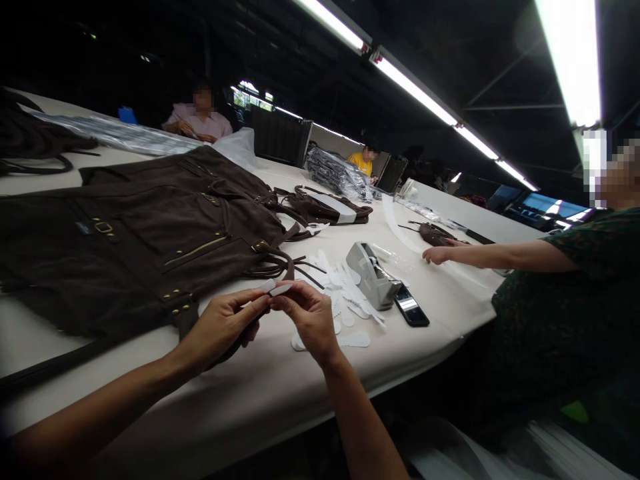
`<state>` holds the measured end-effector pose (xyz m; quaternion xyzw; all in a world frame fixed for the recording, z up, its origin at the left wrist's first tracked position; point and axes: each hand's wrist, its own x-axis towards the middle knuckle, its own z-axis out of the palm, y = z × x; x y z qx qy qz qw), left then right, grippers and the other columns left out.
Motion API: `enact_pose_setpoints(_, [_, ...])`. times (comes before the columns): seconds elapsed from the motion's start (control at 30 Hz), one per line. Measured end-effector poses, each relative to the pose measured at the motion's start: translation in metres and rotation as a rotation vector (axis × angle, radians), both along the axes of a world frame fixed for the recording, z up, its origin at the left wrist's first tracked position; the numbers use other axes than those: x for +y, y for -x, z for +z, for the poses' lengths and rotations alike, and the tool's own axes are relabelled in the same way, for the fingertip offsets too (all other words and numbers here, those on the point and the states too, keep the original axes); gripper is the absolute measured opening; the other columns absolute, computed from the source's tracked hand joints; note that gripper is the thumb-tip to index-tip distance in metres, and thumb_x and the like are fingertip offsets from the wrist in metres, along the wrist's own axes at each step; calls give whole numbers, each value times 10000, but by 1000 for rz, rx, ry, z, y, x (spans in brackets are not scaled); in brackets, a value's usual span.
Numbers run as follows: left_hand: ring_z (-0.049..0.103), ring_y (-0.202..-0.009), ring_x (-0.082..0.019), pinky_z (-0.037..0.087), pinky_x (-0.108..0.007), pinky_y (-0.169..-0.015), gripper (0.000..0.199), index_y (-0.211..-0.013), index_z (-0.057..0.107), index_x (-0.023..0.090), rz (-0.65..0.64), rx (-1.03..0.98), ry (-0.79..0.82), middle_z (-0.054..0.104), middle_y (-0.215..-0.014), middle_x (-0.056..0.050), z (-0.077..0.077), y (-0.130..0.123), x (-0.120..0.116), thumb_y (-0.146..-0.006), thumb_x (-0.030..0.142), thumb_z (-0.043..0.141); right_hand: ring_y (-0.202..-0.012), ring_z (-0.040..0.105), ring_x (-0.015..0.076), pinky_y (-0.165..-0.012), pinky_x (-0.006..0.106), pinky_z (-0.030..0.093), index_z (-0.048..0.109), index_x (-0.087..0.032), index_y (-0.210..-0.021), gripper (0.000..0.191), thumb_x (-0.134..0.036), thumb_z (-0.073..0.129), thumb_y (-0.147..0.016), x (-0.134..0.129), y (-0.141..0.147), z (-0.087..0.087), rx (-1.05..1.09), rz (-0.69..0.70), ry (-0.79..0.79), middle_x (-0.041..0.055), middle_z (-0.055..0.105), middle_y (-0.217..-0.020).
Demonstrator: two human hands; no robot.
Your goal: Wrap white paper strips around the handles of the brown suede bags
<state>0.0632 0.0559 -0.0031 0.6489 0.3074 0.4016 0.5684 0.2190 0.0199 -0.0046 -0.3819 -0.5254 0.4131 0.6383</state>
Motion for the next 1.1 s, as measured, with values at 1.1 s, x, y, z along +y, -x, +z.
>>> enact_pose_setpoints(1.1, [458,-567,-97,372,-212,-497,257,-771,712,139,55,-57,-27,631,-726,-23,-17,2,25,-693,379,764,-661,574,85,-561,209,525,639,-271,-1242,348,-296,596,-898,3,25,-40,-213,-106,-142,44,539,-1021])
